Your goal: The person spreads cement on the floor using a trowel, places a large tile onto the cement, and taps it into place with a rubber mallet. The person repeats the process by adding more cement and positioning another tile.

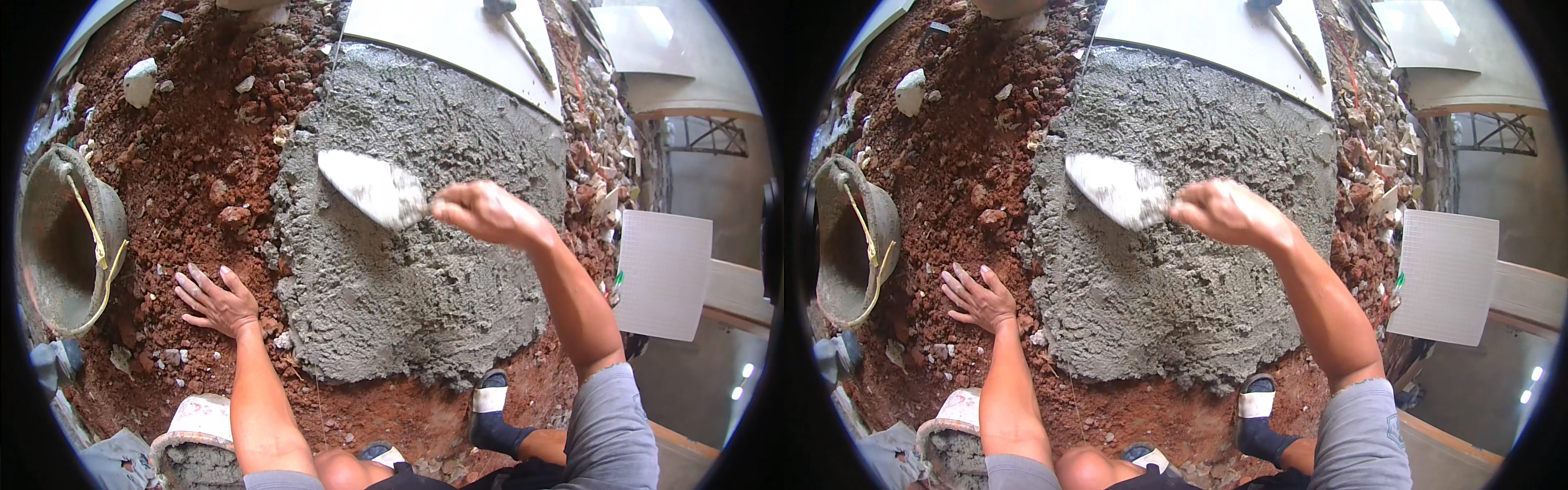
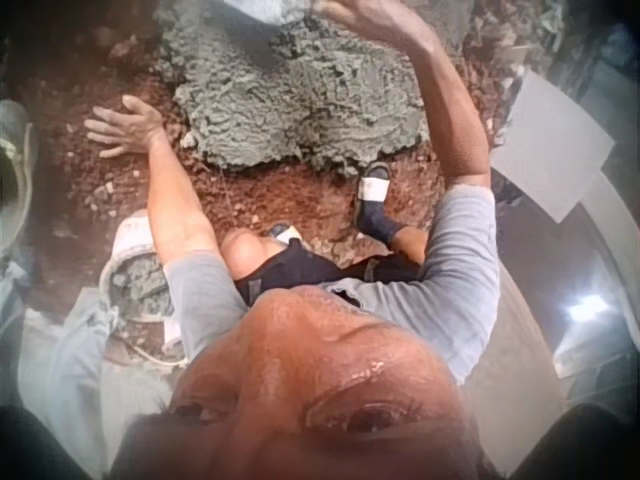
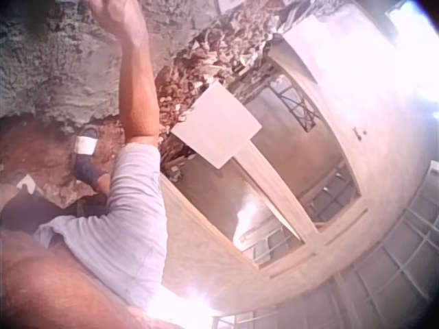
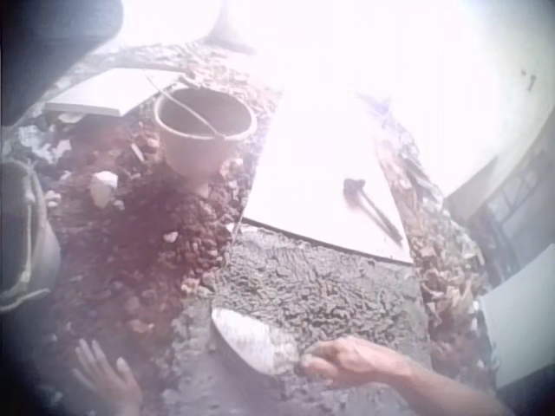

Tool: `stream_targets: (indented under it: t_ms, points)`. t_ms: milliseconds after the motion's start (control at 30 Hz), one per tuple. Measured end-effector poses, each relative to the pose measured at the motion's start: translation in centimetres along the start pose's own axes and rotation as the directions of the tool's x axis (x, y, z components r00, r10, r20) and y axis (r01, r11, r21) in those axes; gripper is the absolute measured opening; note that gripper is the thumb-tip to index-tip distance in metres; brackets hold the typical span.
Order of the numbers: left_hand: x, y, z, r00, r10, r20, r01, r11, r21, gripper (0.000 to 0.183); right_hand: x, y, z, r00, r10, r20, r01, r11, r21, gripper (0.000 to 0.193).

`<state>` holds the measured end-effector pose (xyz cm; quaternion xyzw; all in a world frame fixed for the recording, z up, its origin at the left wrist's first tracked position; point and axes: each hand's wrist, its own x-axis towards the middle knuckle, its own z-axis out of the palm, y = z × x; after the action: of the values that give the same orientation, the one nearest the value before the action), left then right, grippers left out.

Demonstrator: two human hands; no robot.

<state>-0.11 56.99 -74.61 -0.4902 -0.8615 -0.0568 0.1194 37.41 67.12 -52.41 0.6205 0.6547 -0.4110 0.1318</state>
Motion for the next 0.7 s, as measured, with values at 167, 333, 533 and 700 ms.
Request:
stream_targets:
  t_ms: [167,333,533,700]
  points:
    - [-0.2,-0.6,0.9,0.999,0.021,-0.048,-0.019,0.999,0.041,0.062,-0.5,-1.7,1.8,0.965,0.089,-0.248,-0.112,0.991,-0.08,0.038]
    - [-0.1,-1.1,2.2,0.995,0.033,-0.094,-0.029,0.998,0.048,0.06,2.2,-0.3,4.2,0.878,0.12,-0.464,-0.167,0.984,-0.061,0.036]
    - [-0.1,-1.6,2.9,0.99,0.052,-0.132,-0.048,0.998,0.029,0.06,-5.5,11.9,6.1,0.688,0.441,-0.576,-0.49,0.868,0.079,0.044]
    - [-0.1,-1.8,3.2,0.991,0.054,-0.126,-0.048,0.998,0.048,0.061,-12.6,17.2,5.8,0.54,0.656,-0.527,-0.706,0.694,0.142,0.044]
